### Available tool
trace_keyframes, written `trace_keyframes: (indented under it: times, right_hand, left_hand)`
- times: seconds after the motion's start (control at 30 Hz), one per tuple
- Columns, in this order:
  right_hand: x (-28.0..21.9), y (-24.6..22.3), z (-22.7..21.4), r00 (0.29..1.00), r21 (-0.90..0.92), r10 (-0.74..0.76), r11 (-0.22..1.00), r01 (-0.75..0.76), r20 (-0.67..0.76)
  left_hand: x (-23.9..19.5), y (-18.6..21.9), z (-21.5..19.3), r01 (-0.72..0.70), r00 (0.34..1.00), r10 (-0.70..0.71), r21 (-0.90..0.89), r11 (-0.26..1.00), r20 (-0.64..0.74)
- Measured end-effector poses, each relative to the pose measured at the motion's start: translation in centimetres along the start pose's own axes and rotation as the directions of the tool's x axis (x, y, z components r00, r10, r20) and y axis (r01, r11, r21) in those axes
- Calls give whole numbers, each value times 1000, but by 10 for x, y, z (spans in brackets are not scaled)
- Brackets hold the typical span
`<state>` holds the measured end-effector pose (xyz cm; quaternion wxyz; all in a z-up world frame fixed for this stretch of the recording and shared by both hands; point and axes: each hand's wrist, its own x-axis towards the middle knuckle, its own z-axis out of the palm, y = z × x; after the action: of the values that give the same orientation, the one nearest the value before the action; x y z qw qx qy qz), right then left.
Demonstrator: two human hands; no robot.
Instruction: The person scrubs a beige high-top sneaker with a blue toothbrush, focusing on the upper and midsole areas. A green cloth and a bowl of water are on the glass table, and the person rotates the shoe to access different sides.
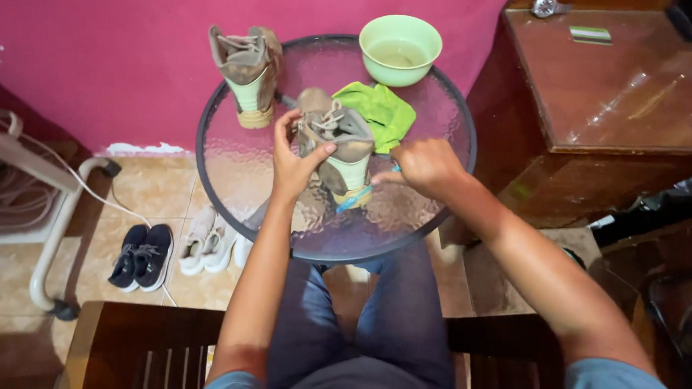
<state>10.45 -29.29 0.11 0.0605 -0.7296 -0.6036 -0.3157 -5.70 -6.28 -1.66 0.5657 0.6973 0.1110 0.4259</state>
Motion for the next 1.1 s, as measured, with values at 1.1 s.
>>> trace_keyframes:
  times: [1.1]
  right_hand:
    - [-47, 6, -15, 726, 495, 475, 532, -687, 498]
  left_hand:
    - [65, -7, 12, 149, 919, -181, 117, 982, 350]
